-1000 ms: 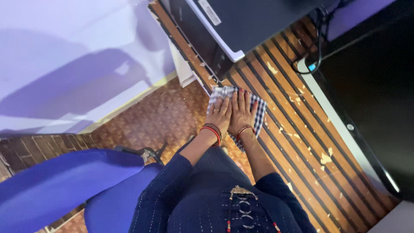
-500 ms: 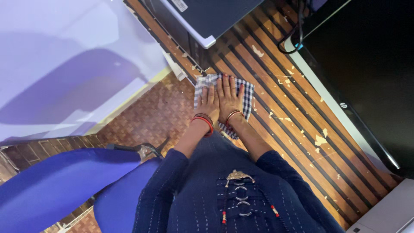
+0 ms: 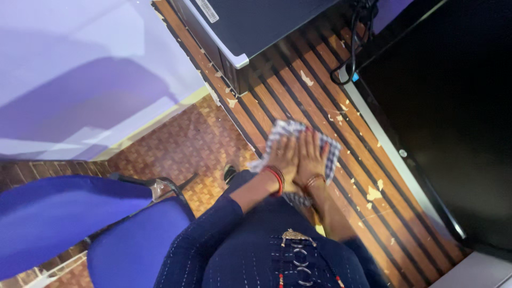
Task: The person wipes various surfaces including a desk, a shelf, and a wooden door with a cloth.
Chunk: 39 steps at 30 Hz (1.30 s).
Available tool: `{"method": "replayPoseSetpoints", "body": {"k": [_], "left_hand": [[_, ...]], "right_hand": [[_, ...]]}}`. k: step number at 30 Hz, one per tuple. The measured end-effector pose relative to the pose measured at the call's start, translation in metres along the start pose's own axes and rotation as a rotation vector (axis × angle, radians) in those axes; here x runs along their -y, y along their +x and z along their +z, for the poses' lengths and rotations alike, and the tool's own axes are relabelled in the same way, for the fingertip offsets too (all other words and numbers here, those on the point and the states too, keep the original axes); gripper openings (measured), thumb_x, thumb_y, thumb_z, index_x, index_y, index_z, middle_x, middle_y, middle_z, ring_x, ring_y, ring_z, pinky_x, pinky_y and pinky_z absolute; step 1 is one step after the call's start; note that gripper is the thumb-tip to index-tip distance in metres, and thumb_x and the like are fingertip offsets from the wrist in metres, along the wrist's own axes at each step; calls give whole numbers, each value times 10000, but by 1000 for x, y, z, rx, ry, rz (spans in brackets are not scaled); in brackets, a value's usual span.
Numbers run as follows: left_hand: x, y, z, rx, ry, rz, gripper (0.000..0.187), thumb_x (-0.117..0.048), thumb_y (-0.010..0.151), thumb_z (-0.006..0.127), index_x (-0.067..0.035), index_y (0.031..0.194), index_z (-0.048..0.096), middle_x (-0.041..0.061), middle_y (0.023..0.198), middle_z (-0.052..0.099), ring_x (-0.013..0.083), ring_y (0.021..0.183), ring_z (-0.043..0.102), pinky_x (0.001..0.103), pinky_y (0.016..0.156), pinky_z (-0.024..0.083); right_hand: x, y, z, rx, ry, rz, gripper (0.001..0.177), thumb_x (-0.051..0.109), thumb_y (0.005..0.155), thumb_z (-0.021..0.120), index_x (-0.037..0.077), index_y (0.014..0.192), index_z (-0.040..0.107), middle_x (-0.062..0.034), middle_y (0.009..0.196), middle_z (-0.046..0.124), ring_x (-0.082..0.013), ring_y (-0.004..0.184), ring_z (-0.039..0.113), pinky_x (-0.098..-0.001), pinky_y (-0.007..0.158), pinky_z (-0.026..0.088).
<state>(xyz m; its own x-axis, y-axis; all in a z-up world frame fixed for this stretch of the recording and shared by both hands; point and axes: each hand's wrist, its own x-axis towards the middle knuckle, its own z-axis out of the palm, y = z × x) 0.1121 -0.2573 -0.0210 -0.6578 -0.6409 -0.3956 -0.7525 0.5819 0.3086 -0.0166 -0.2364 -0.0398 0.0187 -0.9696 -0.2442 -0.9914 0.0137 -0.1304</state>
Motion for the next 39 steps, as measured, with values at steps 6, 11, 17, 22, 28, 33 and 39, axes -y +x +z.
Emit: {"method": "replayPoseSetpoints", "body": {"k": [6, 11, 17, 22, 28, 33, 39], "left_hand": [[-24, -8, 10, -72, -89, 148, 1506, -867, 569, 720, 59, 1597, 124, 276, 1683, 82, 457, 1559, 58, 587, 1239, 70], [3, 17, -16, 26, -99, -21, 1188, -850, 831, 412, -64, 1617, -5, 212, 1681, -21, 378, 1548, -46, 545, 1227, -3], [76, 60, -48, -62, -86, -257, 1011, -807, 908, 228, -126, 1630, 30, 128, 1722, 7, 307, 1584, -30, 519, 1247, -7], [75, 52, -53, -155, -150, -283, 1062, -829, 879, 279, -142, 1648, 25, 142, 1718, 29, 344, 1577, -4, 542, 1251, -6], [19, 7, 3, -109, -1, -187, 1153, -804, 855, 425, -34, 1625, 46, 222, 1697, 23, 393, 1560, -10, 571, 1216, -18], [37, 23, 14, -224, -71, -138, 1106, -782, 867, 435, -46, 1629, 118, 207, 1697, 83, 392, 1567, 33, 576, 1231, -4], [58, 58, -2, -357, -109, -198, 1064, -790, 892, 369, -30, 1612, 178, 202, 1689, 160, 393, 1566, 94, 578, 1234, 44]], "right_hand": [[-26, -41, 6, 43, -127, 109, 1064, 426, 803, 631, 28, 1625, 85, -184, 1718, 13, -365, 1588, -57, -620, 1214, -59], [9, 22, -20, 335, -215, 174, 1152, 529, 843, 639, 119, 1628, -98, -137, 1714, -185, -292, 1563, -199, -606, 1231, -108], [44, 103, -59, 231, -228, -5, 1183, 493, 835, 685, 70, 1637, -74, -175, 1712, -125, -342, 1562, -154, -616, 1208, -82], [31, 110, -24, -13, -146, -80, 1038, 442, 870, 626, 65, 1644, 47, -170, 1728, 4, -362, 1590, -51, -629, 1222, -40], [11, 30, 26, 36, -128, -9, 977, 441, 885, 548, 54, 1608, 16, -184, 1700, -35, -353, 1559, -89, -628, 1209, -55], [16, 38, 15, 15, -189, 5, 986, 432, 900, 559, 29, 1619, 20, -197, 1706, -36, -389, 1558, -98, -647, 1188, -44], [14, 85, -3, -25, -159, -35, 1033, 439, 856, 604, 45, 1632, 48, -194, 1715, -2, -389, 1573, -62, -645, 1203, -18]]}}
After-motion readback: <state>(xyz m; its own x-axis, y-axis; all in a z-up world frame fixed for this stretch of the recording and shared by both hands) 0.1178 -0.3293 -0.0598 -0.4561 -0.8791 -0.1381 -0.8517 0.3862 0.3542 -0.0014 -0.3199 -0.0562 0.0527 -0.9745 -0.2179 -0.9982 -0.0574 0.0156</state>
